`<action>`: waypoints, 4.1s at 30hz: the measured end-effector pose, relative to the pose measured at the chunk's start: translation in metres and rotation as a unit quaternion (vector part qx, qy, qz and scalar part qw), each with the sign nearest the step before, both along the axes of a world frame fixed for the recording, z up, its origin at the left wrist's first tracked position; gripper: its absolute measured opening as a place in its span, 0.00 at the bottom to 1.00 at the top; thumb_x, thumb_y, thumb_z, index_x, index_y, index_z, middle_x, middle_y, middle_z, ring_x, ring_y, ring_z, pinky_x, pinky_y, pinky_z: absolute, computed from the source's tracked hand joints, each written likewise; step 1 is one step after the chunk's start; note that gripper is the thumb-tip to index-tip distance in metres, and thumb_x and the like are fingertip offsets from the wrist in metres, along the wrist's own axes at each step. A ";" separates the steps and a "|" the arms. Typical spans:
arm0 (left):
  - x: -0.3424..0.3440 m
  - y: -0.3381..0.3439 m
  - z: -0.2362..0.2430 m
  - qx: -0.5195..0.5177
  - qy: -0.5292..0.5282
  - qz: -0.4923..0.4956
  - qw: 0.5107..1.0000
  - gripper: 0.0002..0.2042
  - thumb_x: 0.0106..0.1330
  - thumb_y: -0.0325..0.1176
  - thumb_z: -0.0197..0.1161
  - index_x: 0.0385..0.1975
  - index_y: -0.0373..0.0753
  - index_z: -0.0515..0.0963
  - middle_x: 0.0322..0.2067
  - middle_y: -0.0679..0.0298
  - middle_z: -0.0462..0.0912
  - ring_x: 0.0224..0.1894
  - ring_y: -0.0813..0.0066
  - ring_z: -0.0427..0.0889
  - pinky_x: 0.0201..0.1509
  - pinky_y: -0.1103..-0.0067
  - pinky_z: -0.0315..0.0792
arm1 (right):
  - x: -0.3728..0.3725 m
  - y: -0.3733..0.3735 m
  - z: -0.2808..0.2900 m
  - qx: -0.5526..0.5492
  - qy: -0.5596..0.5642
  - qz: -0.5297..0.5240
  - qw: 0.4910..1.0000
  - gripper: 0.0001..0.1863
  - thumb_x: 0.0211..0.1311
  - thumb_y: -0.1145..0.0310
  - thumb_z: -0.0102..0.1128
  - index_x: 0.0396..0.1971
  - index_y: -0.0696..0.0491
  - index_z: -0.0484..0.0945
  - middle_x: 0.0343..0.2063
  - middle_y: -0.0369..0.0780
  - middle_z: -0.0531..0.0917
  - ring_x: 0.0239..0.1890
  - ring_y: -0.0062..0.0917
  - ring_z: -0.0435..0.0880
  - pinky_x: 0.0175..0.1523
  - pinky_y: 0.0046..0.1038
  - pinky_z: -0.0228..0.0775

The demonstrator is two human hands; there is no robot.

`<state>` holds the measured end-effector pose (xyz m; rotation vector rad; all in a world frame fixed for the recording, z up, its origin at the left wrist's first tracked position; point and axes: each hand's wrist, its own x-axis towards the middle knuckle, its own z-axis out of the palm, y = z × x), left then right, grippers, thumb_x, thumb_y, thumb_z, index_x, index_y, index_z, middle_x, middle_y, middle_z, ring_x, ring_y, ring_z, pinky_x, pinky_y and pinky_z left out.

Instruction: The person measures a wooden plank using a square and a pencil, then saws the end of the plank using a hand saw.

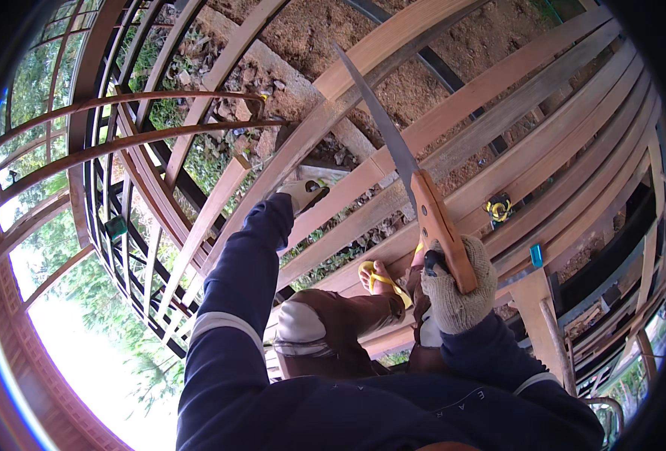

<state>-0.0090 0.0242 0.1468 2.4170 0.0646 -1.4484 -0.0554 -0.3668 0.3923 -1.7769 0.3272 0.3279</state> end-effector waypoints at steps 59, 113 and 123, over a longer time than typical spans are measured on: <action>-0.049 -0.049 -0.179 0.132 -0.028 0.195 0.971 0.37 0.77 0.61 0.35 0.52 0.34 0.84 0.53 0.41 0.83 0.60 0.47 0.82 0.67 0.60 0.72 | -0.049 0.017 -0.063 -0.153 0.051 0.219 0.962 0.16 0.56 0.72 0.71 0.43 0.60 0.79 0.31 0.47 0.85 0.32 0.43 0.87 0.39 0.35 0.81; -0.039 -0.047 -0.195 0.166 -0.063 0.181 0.967 0.35 0.75 0.59 0.41 0.49 0.32 0.85 0.50 0.41 0.85 0.56 0.48 0.84 0.64 0.61 0.74 | 0.003 0.049 -0.153 -0.181 0.091 0.233 0.951 0.12 0.58 0.66 0.70 0.36 0.56 0.78 0.25 0.48 0.83 0.31 0.48 0.85 0.36 0.38 0.78; -0.032 -0.042 -0.170 0.182 -0.078 0.171 0.965 0.36 0.75 0.59 0.40 0.48 0.30 0.85 0.50 0.39 0.84 0.56 0.46 0.84 0.64 0.60 0.74 | 0.026 0.088 -0.189 -0.264 0.092 0.231 0.932 0.14 0.59 0.60 0.67 0.37 0.53 0.78 0.28 0.51 0.84 0.32 0.53 0.85 0.36 0.43 0.78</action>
